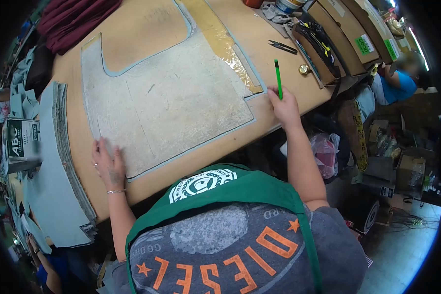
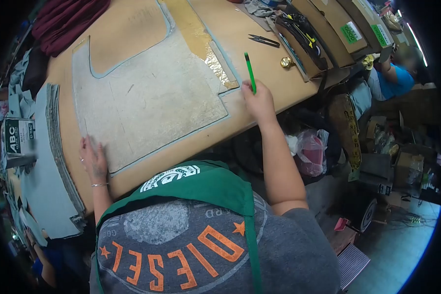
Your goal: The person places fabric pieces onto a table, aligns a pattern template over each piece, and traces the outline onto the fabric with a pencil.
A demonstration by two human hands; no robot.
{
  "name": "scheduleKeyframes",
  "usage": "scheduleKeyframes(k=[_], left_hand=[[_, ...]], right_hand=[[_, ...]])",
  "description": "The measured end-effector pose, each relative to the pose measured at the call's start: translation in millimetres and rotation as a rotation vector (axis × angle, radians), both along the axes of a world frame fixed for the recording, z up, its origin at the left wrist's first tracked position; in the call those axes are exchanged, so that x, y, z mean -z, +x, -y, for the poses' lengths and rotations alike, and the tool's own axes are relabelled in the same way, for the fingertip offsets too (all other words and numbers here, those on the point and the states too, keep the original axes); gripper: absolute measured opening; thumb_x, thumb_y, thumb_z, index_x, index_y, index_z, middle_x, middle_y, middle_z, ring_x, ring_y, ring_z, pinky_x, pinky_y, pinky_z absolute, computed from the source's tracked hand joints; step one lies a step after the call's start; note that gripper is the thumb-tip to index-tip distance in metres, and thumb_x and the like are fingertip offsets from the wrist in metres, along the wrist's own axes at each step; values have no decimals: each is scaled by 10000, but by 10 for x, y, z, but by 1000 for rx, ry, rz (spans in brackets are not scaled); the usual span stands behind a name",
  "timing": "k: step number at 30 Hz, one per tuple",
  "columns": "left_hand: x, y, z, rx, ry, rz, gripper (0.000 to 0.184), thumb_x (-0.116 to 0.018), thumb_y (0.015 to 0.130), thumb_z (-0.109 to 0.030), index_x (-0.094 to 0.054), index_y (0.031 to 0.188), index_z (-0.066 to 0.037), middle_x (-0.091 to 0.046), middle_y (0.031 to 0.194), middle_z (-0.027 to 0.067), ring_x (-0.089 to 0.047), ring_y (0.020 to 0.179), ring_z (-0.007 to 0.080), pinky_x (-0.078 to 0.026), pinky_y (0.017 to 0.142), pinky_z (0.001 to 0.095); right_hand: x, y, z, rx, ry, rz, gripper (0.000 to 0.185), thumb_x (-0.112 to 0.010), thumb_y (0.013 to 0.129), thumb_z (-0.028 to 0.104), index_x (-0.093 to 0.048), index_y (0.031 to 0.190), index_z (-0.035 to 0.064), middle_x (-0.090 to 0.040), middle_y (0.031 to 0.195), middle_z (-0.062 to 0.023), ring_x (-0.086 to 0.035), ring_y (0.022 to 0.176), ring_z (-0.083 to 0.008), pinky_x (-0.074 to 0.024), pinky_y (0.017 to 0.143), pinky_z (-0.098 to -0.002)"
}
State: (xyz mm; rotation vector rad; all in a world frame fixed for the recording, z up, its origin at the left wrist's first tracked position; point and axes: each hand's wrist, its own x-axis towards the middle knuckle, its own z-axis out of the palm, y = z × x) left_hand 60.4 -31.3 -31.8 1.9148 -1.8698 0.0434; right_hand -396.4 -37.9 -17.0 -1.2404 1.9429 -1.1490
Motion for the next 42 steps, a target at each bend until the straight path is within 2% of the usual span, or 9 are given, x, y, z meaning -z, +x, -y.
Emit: scheduleKeyframes(k=[2, 5, 6, 7, 8, 10, 18, 32, 42], left_hand=[[180, 300, 29, -88, 11, -166, 468, -544, 805, -261, -457, 1183, 1, -457, 1163, 221, -445, 1057, 349, -345, 912, 394], [295, 654, 101, -27, 132, -368, 418, -525, 769, -111, -467, 1153, 42, -506, 1089, 213, -527, 930, 317, -412, 829, 358], [201, 593, 108, 23, 111, -428, 419, -485, 713, -15, -486, 1127, 50, -533, 1031, 198, -552, 886, 279, -441, 778, 335], [59, 552, 113, 72, 201, -694, 400, -472, 692, 6, -519, 1087, 49, -553, 968, 180, -555, 877, 241, -446, 767, 309], [178, 724, 152, 110, 283, -693, 408, -468, 672, 15, -527, 1075, 27, -561, 926, 80, -540, 803, 148, -438, 719, 258], [37, 762, 71, 119, 253, -288, 390, -519, 651, 6, -558, 1039, 14, -541, 775, 67, -502, 670, 155, -429, 667, 239], [-252, 648, -112, 92, 403, -544, 501, -598, 653, -2, -525, 1144, -64, -425, 996, 74, -455, 875, 184, -408, 817, 259], [-261, 630, -131, 80, 407, -555, 518, -599, 652, 33, -533, 1152, -84, -425, 988, 59, -449, 860, 165, -405, 800, 255], [-248, 633, -99, 54, 399, -390, 494, -591, 642, 40, -551, 1121, -68, -473, 957, 73, -470, 860, 176, -399, 796, 241]], right_hand=[[21, -101, 182, -42, 12, -107, 242, -619, 790, 205, -587, 895, -10, -560, 732, -15, -492, 634, -74, -406, 570, -220], [113, -153, 479, -159, 116, -266, 289, -674, 737, 228, -591, 882, -9, -573, 726, -28, -520, 663, -107, -429, 605, -254], [11, -50, 476, -142, 143, -214, 294, -698, 684, 236, -589, 830, 4, -576, 685, -54, -533, 631, -153, -435, 593, -304], [10, -35, 482, -148, 124, -309, 298, -709, 678, 223, -573, 829, 5, -558, 680, -48, -507, 619, -146, -428, 588, -315], [260, -162, 547, -134, 49, -296, 310, -716, 677, 212, -557, 830, -7, -539, 676, -53, -490, 615, -145, -423, 586, -306], [202, -166, 563, -230, 36, -367, 315, -700, 700, 199, -554, 856, -32, -542, 691, -66, -493, 639, -142, -422, 595, -288], [241, -261, 591, -267, 68, -305, 297, -667, 745, 167, -545, 921, -38, -473, 660, -12, -439, 613, -90, -402, 586, -234], [237, -269, 605, -300, 51, -338, 263, -658, 749, 164, -543, 900, -17, -465, 646, -13, -435, 595, -97, -396, 562, -242], [73, -57, 517, -232, 26, -408, 268, -675, 705, 146, -534, 874, -7, -527, 678, -102, -508, 623, -198, -431, 605, -319]])
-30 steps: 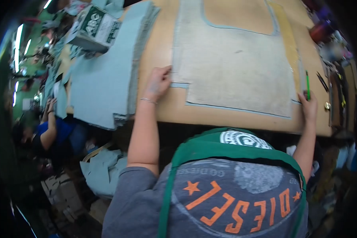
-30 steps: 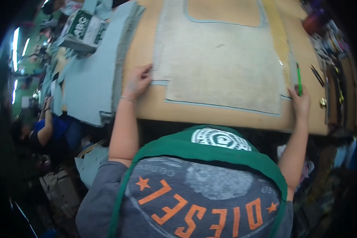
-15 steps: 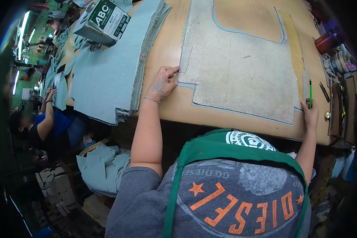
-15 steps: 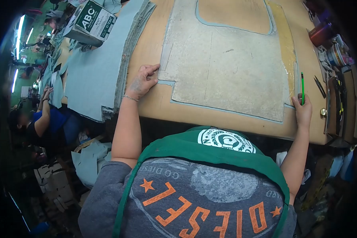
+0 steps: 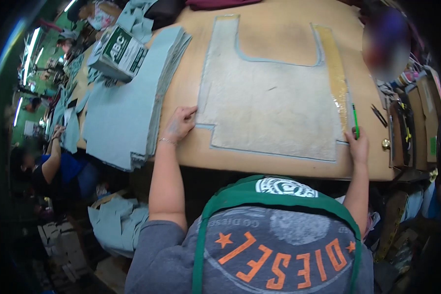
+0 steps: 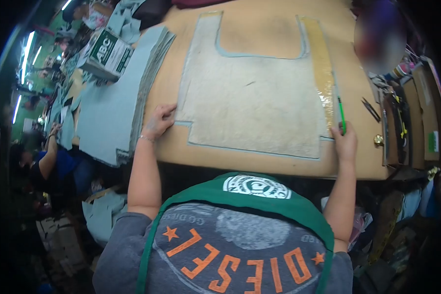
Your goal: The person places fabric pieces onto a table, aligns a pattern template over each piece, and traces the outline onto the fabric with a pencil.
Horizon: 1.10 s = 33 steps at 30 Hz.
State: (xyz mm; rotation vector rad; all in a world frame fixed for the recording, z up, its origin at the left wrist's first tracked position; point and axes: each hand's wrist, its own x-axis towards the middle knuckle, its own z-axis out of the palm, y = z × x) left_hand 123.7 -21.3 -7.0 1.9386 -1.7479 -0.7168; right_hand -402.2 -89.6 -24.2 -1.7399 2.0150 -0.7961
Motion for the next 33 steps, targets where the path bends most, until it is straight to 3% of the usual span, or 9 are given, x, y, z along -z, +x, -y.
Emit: scheduleKeyframes(k=[14, 20, 26, 29, 33], left_hand=[[134, -113, -40, -150, -50, 23, 435, -526, 687, 26, -564, 1112, -58, -469, 994, 73, -474, 885, 176, -385, 795, 226], [53, -119, 34, -164, -55, 58, 363, -656, 688, -145, -599, 1023, -16, -524, 898, 104, -513, 845, 193, -422, 750, 263], [-44, -167, 154, -178, 62, 98, 505, -722, 642, -218, -550, 1057, 12, -542, 918, 137, -534, 787, 226, -449, 725, 321], [-47, -62, 242, -63, 101, 173, 603, -723, 642, -236, -489, 1167, -55, -522, 1017, 184, -524, 906, 273, -433, 804, 329], [-157, -88, 276, 215, -69, 489, 587, -667, 700, -284, -449, 1228, -150, -404, 1230, 192, -398, 1136, 310, -353, 929, 380]], right_hand=[[-114, 86, -80, -53, -22, -62, 284, -659, 716, 149, -523, 897, -23, -533, 772, -153, -525, 697, -280, -428, 650, -370], [-98, 86, -76, -38, -39, -26, 298, -661, 718, 161, -524, 909, -23, -536, 781, -159, -528, 702, -285, -430, 660, -375], [-75, 28, -23, -42, 0, -24, 313, -675, 705, 180, -535, 897, -22, -568, 775, -168, -557, 680, -266, -446, 642, -357], [-48, 35, -11, -17, -4, -16, 317, -684, 693, 190, -543, 881, -24, -572, 732, -163, -561, 655, -246, -449, 626, -346], [-30, 86, -72, 72, -77, -43, 301, -670, 714, 211, -555, 857, -27, -559, 678, -132, -539, 621, -209, -441, 601, -323]])
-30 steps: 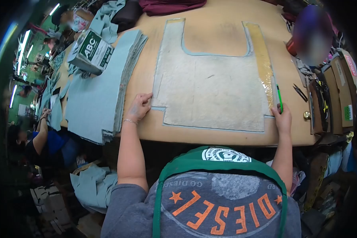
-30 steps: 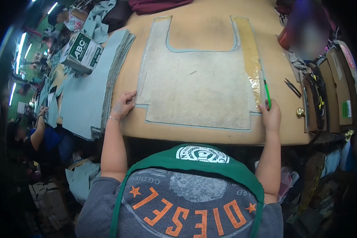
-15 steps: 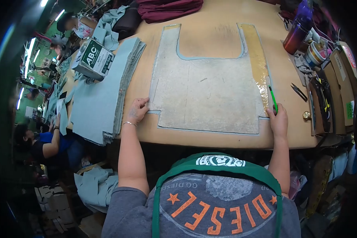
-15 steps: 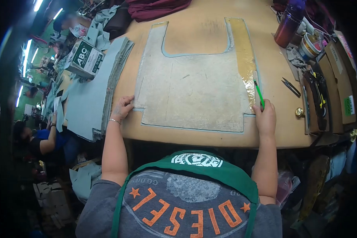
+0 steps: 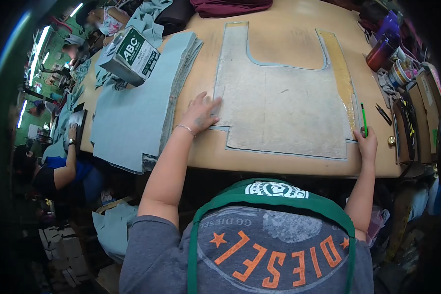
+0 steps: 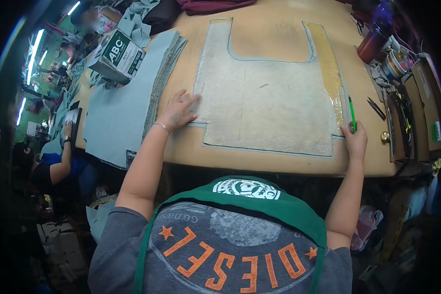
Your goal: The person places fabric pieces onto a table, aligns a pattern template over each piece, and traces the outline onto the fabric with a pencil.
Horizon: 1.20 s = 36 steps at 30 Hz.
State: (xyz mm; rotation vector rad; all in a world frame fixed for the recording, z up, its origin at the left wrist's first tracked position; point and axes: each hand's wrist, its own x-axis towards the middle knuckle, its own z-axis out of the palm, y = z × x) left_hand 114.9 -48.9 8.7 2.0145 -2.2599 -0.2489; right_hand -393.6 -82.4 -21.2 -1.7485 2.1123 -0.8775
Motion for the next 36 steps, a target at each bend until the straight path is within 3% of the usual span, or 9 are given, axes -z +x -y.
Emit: scheduleKeyframes(k=[5, 8, 11, 14, 17, 18, 22, 28, 36], left_hand=[[-139, 59, 7, 181, 77, 136, 511, -575, 771, -328, -442, 1241, -177, -322, 1343, 123, -307, 1227, 310, -301, 980, 369], [-45, 125, 92, 199, 58, -22, 434, -561, 778, -341, -501, 1172, -169, -383, 1299, 70, -359, 1191, 288, -331, 959, 377], [-93, 112, 165, 164, 102, -77, 344, -561, 787, -326, -543, 1060, -118, -436, 1204, 81, -401, 1136, 271, -365, 895, 477], [-247, 17, 231, -4, 94, -82, 355, -549, 789, -354, -560, 1021, -86, -500, 1113, 100, -468, 1050, 271, -405, 855, 396], [-186, 51, 438, -80, 7, -277, 398, -554, 787, -372, -551, 1036, -61, -510, 1090, 119, -459, 1054, 286, -411, 835, 402], [-128, 68, 526, -91, -148, -327, 399, -561, 783, -378, -580, 970, -27, -562, 996, 149, -512, 977, 301, -424, 803, 393], [-33, 236, 1087, -235, -114, -482, 413, -566, 765, -402, -618, 883, -10, -601, 905, 191, -566, 881, 330, -438, 785, 391], [57, 174, 1490, -435, -116, -580, 453, -522, 775, -428, -627, 853, 6, -605, 890, 217, -576, 876, 330, -437, 784, 377], [20, -101, 2019, -588, -103, -547, 488, -524, 761, -459, -634, 893, -2, -607, 938, 202, -571, 915, 318, -425, 816, 372]], right_hand=[[52, 484, -18, 184, -231, 244, 295, -616, 771, 252, -569, 839, -31, -548, 671, -122, -526, 636, -199, -425, 609, -305], [119, 672, -12, 239, -216, 63, 269, -615, 766, 246, -588, 806, -19, -571, 710, -147, -561, 687, -254, -437, 659, -337], [164, 742, -124, 281, -183, -45, 258, -624, 751, 239, -598, 787, -15, -595, 736, -175, -584, 703, -296, -447, 669, -365], [45, 687, -228, 268, -112, -97, 251, -625, 747, 227, -597, 784, -20, -600, 726, -187, -588, 692, -314, -449, 657, -380], [1, 451, -119, 263, -111, -133, 231, -620, 745, 203, -595, 778, -24, -597, 722, -201, -588, 699, -341, -448, 653, -391], [-79, 472, -93, 250, -150, -165, 224, -617, 744, 194, -593, 778, -26, -594, 726, -207, -587, 709, -349, -447, 655, -394], [-210, 546, 252, 191, -150, -164, 202, -616, 742, 174, -583, 764, -24, -585, 731, -198, -561, 701, -360, -435, 651, -401], [-26, 1522, 596, -534, -293, -258, 116, -619, 705, 104, -540, 733, 23, -509, 771, -150, -496, 750, -331, -407, 663, -411], [-17, 2370, 748, -1053, -273, -99, 128, -600, 652, 84, -526, 751, 52, -472, 782, -124, -468, 766, -304, -422, 659, -387]])
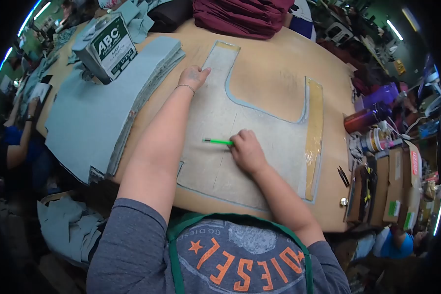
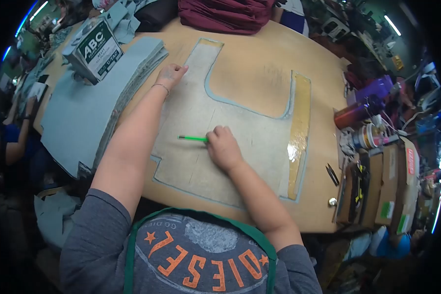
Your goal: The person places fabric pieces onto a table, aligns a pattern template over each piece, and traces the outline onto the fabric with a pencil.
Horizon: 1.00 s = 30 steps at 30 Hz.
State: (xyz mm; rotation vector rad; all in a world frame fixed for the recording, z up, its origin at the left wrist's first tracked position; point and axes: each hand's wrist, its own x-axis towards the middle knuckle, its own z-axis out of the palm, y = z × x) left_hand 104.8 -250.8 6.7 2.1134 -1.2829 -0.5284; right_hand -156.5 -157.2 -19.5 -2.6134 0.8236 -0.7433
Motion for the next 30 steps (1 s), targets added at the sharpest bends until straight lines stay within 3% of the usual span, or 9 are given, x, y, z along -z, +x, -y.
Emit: scheduleKeyframes(k=[6, 9, 12, 15, 18, 21, 24, 27, 30], left_hand=[[-75, -54, 646, -123, 33, -34, 551, -559, 735, -467, -608, 982, 23, -589, 994, 220, -557, 960, 323, -407, 855, 357], [159, 133, 1190, -141, 72, 118, 602, -536, 743, -520, -600, 1002, 19, -606, 944, 195, -573, 920, 299, -421, 810, 347], [130, 162, 1571, -115, 194, 130, 713, -592, 695, -518, -540, 1040, 104, -555, 1058, 248, -544, 993, 337, -414, 851, 359], [220, 186, 1767, -193, 112, 100, 558, -655, 713, -391, -570, 988, 87, -600, 976, 174, -589, 878, 269, -438, 777, 333], [313, 404, 2015, -218, 126, -384, 485, -721, 681, -256, -562, 1009, 64, -597, 990, 146, -594, 858, 239, -448, 760, 319], [81, 261, 2033, -248, 144, -401, 458, -733, 672, -189, -556, 1035, 28, -597, 974, 148, -596, 840, 229, -453, 767, 309], [186, 386, 2158, -32, 81, -240, 547, -741, 654, -179, -513, 1110, 18, -585, 1005, 163, -589, 870, 234, -445, 795, 298], [209, 215, 2139, -91, -11, 25, 628, -752, 631, -162, -472, 1163, 20, -564, 1064, 178, -575, 924, 230, -439, 812, 290], [312, 401, 2299, -57, 74, -53, 701, -760, 618, -159, -427, 1208, 23, -532, 1124, 199, -567, 959, 245, -434, 833, 293]], right_hand=[[-2, -82, 14, -51, 121, 81, 128, -586, 619, 73, -506, 717, 62, -461, 758, -103, -469, 746, -281, -433, 634, -367], [-29, -105, 73, -50, 132, 98, 130, -590, 618, 86, -500, 708, 62, -452, 743, -91, -471, 723, -264, -442, 611, -348], [-24, -120, 97, -66, 169, 123, 114, -579, 634, 100, -500, 709, 68, -444, 731, -77, -473, 716, -232, -450, 559, -319], [-5, -114, 108, -52, 205, 109, 101, -565, 641, 95, -497, 710, 68, -444, 731, -71, -473, 711, -220, -451, 541, -306], [-8, -112, 120, -46, 224, 125, 100, -559, 640, 94, -499, 715, 67, -437, 719, -63, -471, 700, -210, -450, 527, -297], [-13, -96, 126, -30, 226, 133, 114, -562, 636, 97, -509, 732, 66, -429, 709, -56, -466, 687, -207, -447, 527, -291], [-27, -95, 136, -33, 222, 108, 124, -563, 636, 95, -520, 749, 66, -422, 701, -52, -462, 678, -201, -441, 524, -287], [-16, -84, 135, -29, 243, 109, 128, -568, 636, 98, -524, 752, 67, -421, 699, -50, -460, 673, -197, -434, 526, -287], [-36, -86, 145, -28, 249, 106, 125, -573, 639, 105, -526, 748, 70, -419, 696, -48, -459, 669, -194, -431, 532, -291]])
